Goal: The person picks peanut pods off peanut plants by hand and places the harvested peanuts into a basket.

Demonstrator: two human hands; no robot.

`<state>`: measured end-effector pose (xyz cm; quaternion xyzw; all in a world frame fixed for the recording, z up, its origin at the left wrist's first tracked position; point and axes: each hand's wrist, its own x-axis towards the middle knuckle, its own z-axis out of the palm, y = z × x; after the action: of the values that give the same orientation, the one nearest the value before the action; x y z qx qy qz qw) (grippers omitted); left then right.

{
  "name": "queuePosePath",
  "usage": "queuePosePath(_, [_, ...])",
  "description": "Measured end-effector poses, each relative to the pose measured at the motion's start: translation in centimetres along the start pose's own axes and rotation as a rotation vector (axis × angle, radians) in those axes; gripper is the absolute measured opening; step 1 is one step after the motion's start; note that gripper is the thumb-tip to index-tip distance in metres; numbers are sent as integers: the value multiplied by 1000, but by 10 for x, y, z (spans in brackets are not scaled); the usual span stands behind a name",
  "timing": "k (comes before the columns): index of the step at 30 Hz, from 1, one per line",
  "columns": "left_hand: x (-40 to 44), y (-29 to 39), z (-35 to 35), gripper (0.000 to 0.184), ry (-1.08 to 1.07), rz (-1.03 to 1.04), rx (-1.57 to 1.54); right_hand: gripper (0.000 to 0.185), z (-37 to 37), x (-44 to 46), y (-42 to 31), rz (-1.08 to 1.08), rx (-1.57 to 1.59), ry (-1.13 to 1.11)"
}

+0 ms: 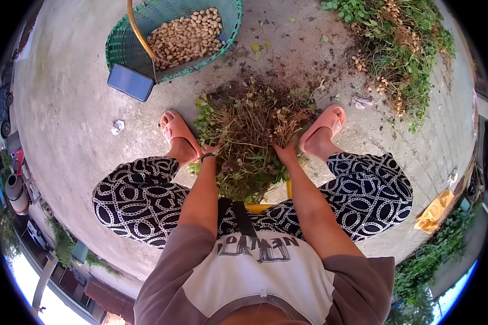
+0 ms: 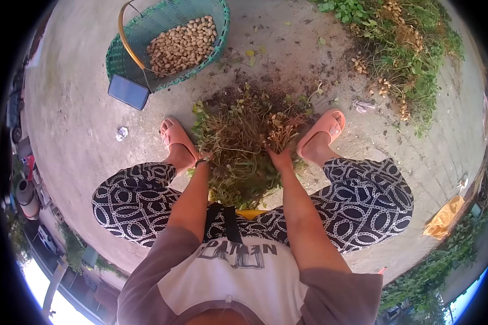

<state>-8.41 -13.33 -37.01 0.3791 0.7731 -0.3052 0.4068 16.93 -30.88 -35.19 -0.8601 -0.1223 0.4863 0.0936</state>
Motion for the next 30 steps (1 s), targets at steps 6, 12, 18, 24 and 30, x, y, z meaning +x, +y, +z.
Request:
queuePosePath(6, [21,-1,0,72,-68,260,-130,120,49,27,27,-208,1,-193])
queuePosePath(12, [-1,2,-107,53,452,862,99,107,49,-27,-88,-311,-702,-156])
queuePosePath(18, [-208,61,-159,60,582,1121,131,119,64,-50,-129,-515,-897,-316])
queuePosePath(24, [-355,77,-191,57,196,1768,707,119,-57,-17,-161,-327,-627,-754])
queuePosePath(30, [-300,102,-189,55,358,1429,963,59,-294,87,-148,-271,-265,424])
